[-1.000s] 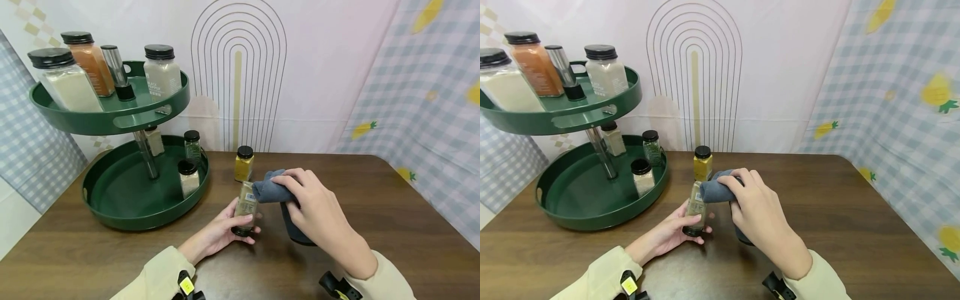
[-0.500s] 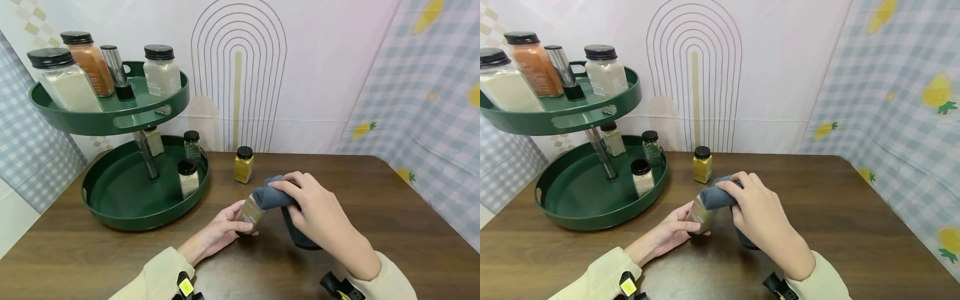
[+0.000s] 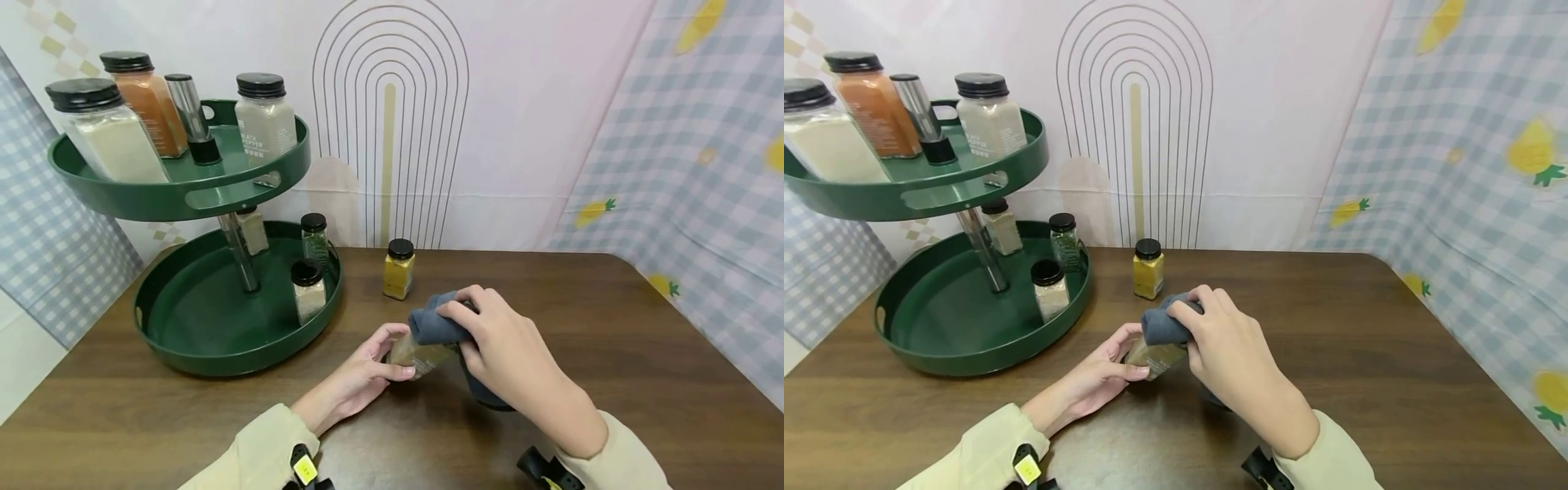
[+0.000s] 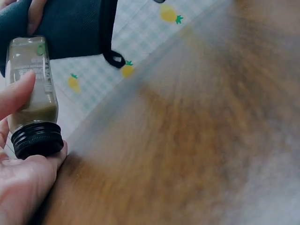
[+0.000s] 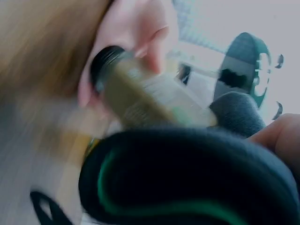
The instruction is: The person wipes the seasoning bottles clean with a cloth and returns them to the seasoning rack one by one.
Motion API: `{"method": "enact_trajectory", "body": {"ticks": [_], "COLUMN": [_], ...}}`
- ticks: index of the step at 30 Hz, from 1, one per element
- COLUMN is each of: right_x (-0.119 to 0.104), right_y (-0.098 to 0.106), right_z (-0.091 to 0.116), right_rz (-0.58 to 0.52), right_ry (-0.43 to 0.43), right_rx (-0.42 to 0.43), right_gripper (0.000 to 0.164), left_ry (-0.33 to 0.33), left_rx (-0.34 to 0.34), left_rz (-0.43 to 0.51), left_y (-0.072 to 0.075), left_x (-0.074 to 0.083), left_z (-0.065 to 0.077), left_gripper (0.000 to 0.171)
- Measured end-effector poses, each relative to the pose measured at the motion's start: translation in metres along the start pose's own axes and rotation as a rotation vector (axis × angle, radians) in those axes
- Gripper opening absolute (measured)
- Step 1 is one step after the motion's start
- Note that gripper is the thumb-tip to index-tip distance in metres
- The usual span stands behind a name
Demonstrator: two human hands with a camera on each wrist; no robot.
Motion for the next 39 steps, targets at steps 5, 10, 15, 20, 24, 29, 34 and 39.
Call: {"method": "enact_trajectory", "body": {"ticks": [5, 10, 15, 20, 24, 29, 34, 39], "right_x": [0.005, 0.011, 0.012, 0.005, 0.001, 0.003, 0.011, 0.014], "right_y": [0.006, 0.006, 0.001, -0.001, 0.001, 0.006, 0.008, 0.012], "right_z": [0.0, 0.001, 0.002, 0.001, 0.001, 0.0, 0.0, 0.001], "right_rz": [-0.005, 0.019, 0.008, -0.041, -0.03, 0.062, 0.153, 0.11], "right_ry": [-0.013, -0.048, -0.024, 0.055, 0.08, 0.05, -0.039, -0.074], "right_rx": [-0.003, -0.028, -0.004, 0.04, 0.04, 0.029, -0.004, 0.053], "right_gripper": [0.039, 0.037, 0.036, 0.038, 0.038, 0.04, 0.042, 0.041], "left_ry": [-0.008, 0.002, 0.025, 0.041, 0.032, 0.018, 0.037, 0.07], "left_rx": [-0.015, -0.005, -0.027, -0.068, -0.086, -0.078, -0.079, -0.066], "left_rz": [0.003, 0.052, 0.033, -0.046, -0.089, -0.078, -0.029, 0.002], "left_y": [0.0, -0.001, -0.002, -0.003, -0.004, -0.004, -0.004, -0.004], "left_x": [0.0, 0.0, 0.001, 0.0, 0.0, 0.001, 0.001, 0.001], "left_z": [-0.001, -0.002, -0.002, -0.002, -0.001, -0.002, -0.002, -0.002], "left_gripper": [0.051, 0.05, 0.049, 0.056, 0.056, 0.049, 0.057, 0.064]}}
Point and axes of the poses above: each hand's wrist, its own z-axis away from the middle knuckle, its own y-axis out of the back of the hand, x = y × z, the point moved 4 cm from there along -z, towards the middle knuckle, and after that the axes turned 3 degrees about x, right-handed, at the moved point
